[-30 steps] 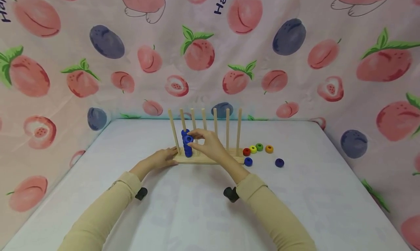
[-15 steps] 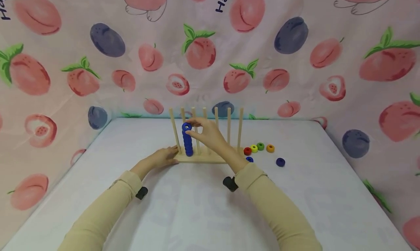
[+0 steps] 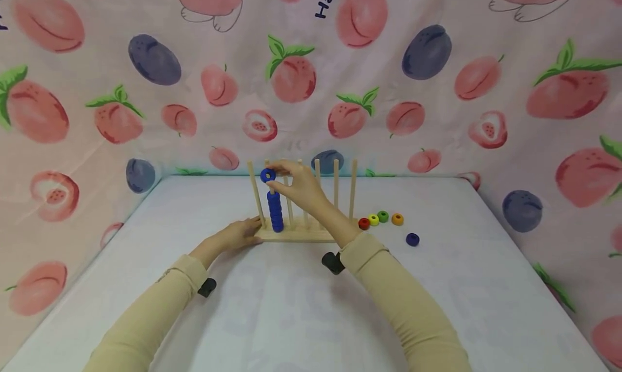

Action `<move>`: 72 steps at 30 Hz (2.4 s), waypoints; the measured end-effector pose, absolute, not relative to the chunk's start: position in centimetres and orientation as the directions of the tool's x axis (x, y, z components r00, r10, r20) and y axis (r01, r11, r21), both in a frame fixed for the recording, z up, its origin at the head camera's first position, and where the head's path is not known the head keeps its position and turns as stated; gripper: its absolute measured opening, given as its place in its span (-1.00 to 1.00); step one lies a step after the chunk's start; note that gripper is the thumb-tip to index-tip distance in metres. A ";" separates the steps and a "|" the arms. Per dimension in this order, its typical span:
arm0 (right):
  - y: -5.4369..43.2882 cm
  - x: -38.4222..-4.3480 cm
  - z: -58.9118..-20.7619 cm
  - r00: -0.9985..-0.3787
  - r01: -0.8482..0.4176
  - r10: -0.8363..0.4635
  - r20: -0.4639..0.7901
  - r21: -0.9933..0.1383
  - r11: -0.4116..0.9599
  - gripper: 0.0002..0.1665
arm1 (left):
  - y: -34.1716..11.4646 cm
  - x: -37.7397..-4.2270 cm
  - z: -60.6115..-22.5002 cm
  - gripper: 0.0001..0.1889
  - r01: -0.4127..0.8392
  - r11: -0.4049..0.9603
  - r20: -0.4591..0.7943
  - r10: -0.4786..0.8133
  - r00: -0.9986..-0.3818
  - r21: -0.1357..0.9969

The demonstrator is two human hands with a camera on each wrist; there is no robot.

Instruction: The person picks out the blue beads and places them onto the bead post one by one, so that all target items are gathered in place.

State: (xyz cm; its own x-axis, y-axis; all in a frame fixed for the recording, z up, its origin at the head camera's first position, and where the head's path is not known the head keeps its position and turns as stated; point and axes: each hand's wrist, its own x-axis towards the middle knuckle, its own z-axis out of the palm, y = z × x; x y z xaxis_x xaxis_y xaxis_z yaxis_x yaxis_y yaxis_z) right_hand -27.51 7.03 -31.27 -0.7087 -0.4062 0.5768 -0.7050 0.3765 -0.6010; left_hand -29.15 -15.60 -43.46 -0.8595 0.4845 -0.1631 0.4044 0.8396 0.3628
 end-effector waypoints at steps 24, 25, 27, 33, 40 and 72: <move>5.7 -28.6 -30.3 -0.600 -0.774 -0.392 0.697 -0.383 0.505 -0.59 | -15.7 -28.6 -43.7 -0.36 0.362 0.849 -0.141 0.442 -0.886 0.386; 5.7 -28.7 -30.2 -0.602 -0.771 -0.393 0.695 -0.378 0.512 -0.58 | -15.6 -28.6 -43.7 -0.36 0.364 0.848 -0.141 0.444 -0.885 0.386; 5.9 -28.8 -30.0 -0.602 -0.769 -0.396 0.693 -0.370 0.522 -0.57 | -15.4 -28.7 -43.8 -0.36 0.380 0.845 -0.134 0.456 -0.880 0.377; 5.9 -29.4 -29.7 -0.618 -0.760 -0.422 0.664 -0.367 0.535 -0.56 | -15.5 -28.8 -43.8 -0.35 0.389 0.843 -0.136 0.464 -0.876 0.370; 5.9 -30.4 -29.4 -0.678 -0.727 -0.433 0.594 -0.455 0.515 -0.55 | -15.6 -28.9 -44.0 -0.36 0.372 0.845 -0.137 0.450 -0.882 0.383; 6.0 -30.3 -29.1 -0.727 -0.686 -0.490 0.481 -0.467 0.558 -0.46 | -15.4 -28.6 -44.2 -0.37 0.366 0.843 -0.129 0.445 -0.886 0.393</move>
